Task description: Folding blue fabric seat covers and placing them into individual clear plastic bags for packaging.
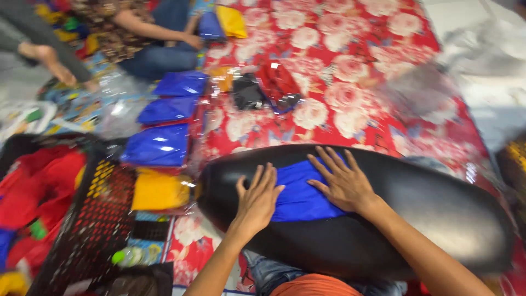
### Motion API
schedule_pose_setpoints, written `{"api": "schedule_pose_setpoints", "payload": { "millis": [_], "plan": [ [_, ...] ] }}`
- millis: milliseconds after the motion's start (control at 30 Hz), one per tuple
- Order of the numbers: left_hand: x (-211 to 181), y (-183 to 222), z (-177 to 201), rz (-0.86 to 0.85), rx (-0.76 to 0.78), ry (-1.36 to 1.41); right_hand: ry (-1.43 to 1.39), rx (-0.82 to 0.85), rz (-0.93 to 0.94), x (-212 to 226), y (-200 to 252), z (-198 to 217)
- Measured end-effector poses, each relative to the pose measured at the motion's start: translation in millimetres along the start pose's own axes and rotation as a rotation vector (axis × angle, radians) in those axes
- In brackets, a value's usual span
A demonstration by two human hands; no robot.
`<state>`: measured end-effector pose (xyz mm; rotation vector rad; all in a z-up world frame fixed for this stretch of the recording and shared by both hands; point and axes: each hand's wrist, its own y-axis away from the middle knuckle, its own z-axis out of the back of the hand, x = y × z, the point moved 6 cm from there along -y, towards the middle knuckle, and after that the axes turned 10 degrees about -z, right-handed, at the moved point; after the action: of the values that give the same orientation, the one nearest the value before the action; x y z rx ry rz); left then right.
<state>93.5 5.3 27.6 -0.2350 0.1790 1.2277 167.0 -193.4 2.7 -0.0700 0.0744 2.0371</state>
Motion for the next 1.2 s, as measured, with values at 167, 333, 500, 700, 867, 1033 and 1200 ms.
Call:
{"api": "schedule_pose_setpoints", "payload": {
  "millis": [167, 333, 500, 700, 867, 1033, 1200],
  "plan": [
    [44, -10, -1, 0.095, -0.013, 0.055, 0.061, 0.007, 0.017, -1, -1, -12],
    [81, -37, -22, 0.249, 0.069, 0.299, 0.078, 0.047, -0.013, -5, -8, -27],
    [61, -50, -1, 0.211, 0.487, 0.135, 0.109, -0.32, 0.072, -14, -12, -54],
    [46, -54, 8, 0.212, 0.558, 0.084, 0.122, -0.322, 0.073, -16, -12, -55],
    [55, -51, 0, 0.227, 0.452, 0.239, 0.146, -0.332, 0.082, -17, -14, -60],
    [54, -47, 1, 0.23, 0.426, 0.287, 0.166, -0.378, 0.079, -17, -14, -61],
    [60, -40, 6, 0.272, 0.257, 0.382, 0.14, -0.359, 0.084, -16, -13, -58]
  ]
}}
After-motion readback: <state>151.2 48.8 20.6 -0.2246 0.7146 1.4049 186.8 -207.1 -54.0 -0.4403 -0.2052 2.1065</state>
